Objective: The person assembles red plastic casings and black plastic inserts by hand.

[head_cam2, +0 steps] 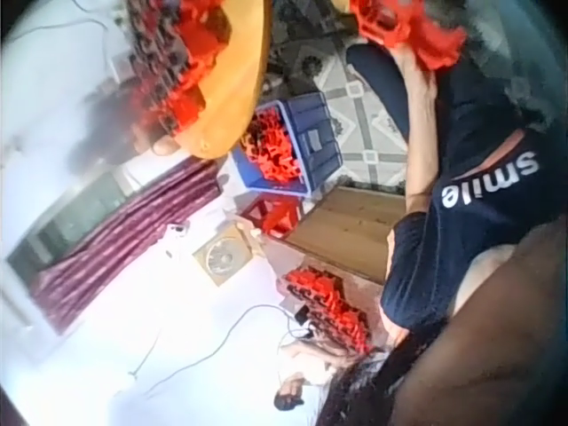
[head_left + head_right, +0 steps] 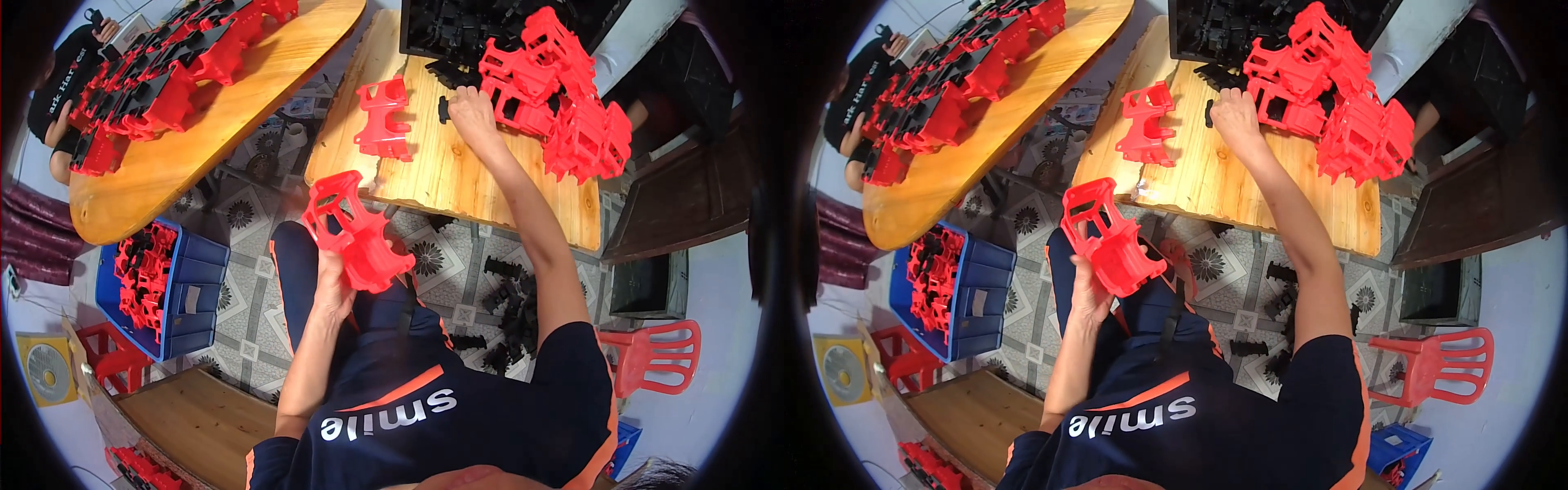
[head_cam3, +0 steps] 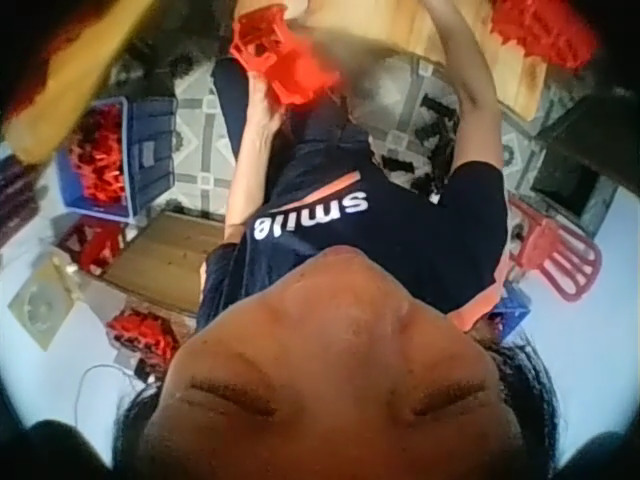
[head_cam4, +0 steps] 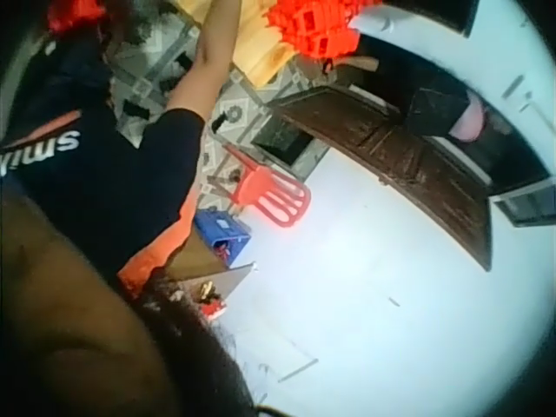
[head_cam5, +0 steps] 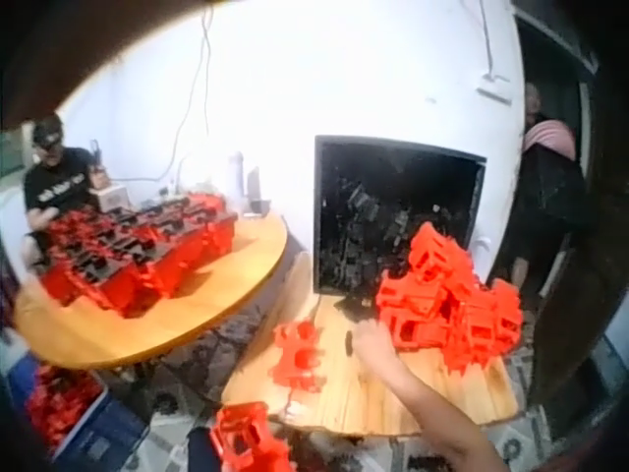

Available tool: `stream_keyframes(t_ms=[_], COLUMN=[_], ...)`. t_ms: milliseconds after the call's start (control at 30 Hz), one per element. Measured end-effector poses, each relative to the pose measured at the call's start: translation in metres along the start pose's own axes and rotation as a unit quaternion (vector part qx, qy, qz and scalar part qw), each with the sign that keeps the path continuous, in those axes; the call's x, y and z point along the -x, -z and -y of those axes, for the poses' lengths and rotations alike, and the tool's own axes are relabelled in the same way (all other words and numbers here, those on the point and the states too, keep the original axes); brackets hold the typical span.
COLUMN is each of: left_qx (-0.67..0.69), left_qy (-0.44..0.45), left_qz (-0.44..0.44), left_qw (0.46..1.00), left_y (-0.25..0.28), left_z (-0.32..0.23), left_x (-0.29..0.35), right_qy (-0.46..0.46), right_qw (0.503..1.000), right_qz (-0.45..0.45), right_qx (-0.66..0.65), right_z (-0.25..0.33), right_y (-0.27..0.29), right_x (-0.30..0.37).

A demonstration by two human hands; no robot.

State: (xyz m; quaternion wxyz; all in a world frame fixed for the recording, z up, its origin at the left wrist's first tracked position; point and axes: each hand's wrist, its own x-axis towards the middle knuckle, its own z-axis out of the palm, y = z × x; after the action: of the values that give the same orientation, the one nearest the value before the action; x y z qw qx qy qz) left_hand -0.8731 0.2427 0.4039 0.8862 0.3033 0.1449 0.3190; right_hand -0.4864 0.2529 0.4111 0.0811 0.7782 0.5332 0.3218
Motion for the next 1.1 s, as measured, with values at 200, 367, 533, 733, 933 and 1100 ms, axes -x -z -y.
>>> stream_keyframes(t_ms=[200,367,533,733,933,1100], left_qx=[-0.038,-0.008,0.005,0.004,-0.011,0.051], left_qy=[-0.001,0.068,0.099,0.095,0.086,0.099], left_qz=[-0.085,-0.072,-0.050,-0.051,-0.058,-0.045], left_qw=[0.996,0.995,0.994,0.994,0.995,0.993], left_y=[0.023,0.017,0.006,-0.004,-0.012,-0.005], left_z=[-0.007,-0.015,-0.013,-0.012,-0.015,-0.016], left_x=[-0.006,-0.026,-0.044,-0.056,-0.064,-0.068], right_qy=[0.038,-0.025,-0.132,-0.187,-0.256,-0.144], right_qw=[0.987,0.957,0.752,0.435,0.373,0.605], right_qz=[-0.048,0.036,0.250,0.188,0.080,-0.023], right_qx=[-0.149,-0.288,-0.596,-0.860,-0.888,-0.783], right_z=[-0.024,-0.027,-0.052,-0.078,-0.080,-0.040], right_y=[0.031,0.062,0.084,0.067,0.039,0.147], right_x=[0.004,0.012,-0.010,-0.013,-0.008,0.027])
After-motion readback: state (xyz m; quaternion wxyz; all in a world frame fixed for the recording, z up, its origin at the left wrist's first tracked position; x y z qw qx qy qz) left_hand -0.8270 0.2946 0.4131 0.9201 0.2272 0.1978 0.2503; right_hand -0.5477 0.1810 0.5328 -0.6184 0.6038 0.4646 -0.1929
